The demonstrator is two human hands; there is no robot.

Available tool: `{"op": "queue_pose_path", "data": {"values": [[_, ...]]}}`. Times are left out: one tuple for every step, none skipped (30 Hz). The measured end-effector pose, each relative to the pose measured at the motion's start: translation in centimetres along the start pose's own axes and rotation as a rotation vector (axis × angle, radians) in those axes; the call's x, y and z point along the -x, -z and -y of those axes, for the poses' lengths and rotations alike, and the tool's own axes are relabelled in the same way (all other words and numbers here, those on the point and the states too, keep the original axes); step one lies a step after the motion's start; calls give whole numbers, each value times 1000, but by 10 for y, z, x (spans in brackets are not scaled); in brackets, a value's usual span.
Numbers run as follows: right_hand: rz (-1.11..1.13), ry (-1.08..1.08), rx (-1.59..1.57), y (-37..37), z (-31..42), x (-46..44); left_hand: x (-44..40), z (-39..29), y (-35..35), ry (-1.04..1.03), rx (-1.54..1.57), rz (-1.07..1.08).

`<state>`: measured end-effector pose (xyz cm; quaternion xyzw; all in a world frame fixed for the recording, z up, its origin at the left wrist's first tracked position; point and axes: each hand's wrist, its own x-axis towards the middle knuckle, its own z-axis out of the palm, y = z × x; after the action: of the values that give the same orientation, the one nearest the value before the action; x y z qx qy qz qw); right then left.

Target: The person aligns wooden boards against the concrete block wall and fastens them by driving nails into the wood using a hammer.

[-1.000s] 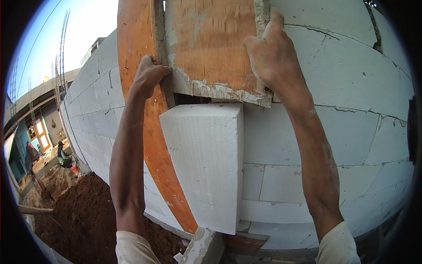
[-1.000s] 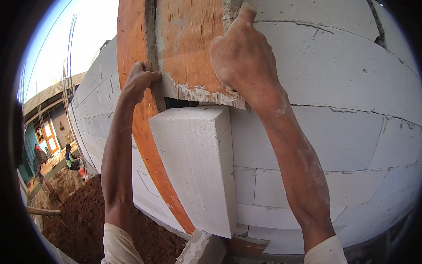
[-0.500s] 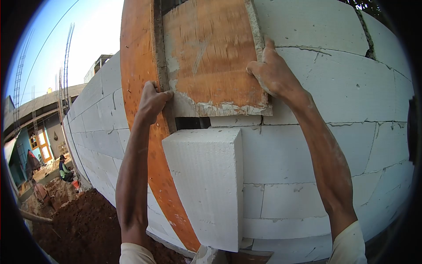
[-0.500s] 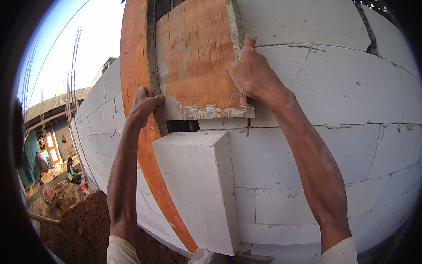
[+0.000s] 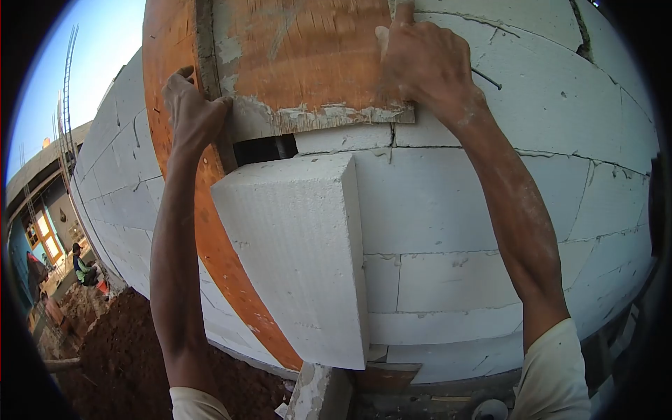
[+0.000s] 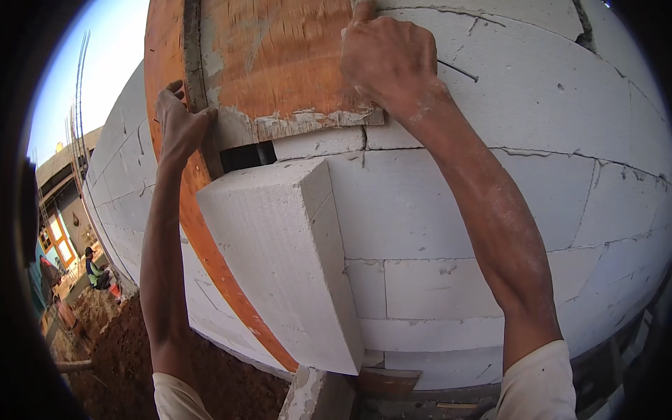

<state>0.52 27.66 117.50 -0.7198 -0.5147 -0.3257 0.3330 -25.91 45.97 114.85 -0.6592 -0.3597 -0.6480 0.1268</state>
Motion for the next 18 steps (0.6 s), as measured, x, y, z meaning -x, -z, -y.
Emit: {"op": "queue_pose_path", "data": {"values": [[19,-19,35,-6,-4,0,1,-8,0,-88,-203,-99],[-217,131,59,-32,-21,-9,-3,-14,1,-181,-405,-214],[-476,278,85,-45,-29,-21,-14,-19,2,-199,-396,-254],[-525,276,90,-45,-29,-25,-27,-23,0,-332,-318,-260],[-473,265,81,-44,-29,-22,-41,-29,-3,-467,-239,-267],[-418,253,73,-40,-29,-20,-62,-37,-6,-489,-225,-309],[-455,251,83,-37,-29,-19,-85,-44,-10,-553,-170,-292],[-431,248,57,-37,-28,-16,-105,-50,-15,-610,-121,-264],[-402,245,26,-35,-27,-15,-124,-60,-20,-632,-79,-258],[-416,245,26,-34,-27,-14,-144,-67,-24,-640,-79,-269],[-397,245,0,-34,-27,-14,-162,-74,-29,-628,-87,-240],[-375,245,-25,-33,-28,-14,-179,-80,-35,-614,-93,-208],[-380,242,-22,-33,-28,-15,-191,-86,-41,-588,-129,-220],[-405,257,-22,-33,-29,-16,-205,-93,-44,-592,-125,-218],[-420,272,-23,-36,-30,-15,-216,-96,-47,-575,-129,-228],[-403,273,-23,-38,-31,-14,-219,-98,-49,-550,-136,-232],[-422,278,-6,-39,-32,-15,-223,-98,-48,-515,-140,-186],[-440,282,11,-39,-32,-16,-219,-100,-47,-500,-144,-166]]}}
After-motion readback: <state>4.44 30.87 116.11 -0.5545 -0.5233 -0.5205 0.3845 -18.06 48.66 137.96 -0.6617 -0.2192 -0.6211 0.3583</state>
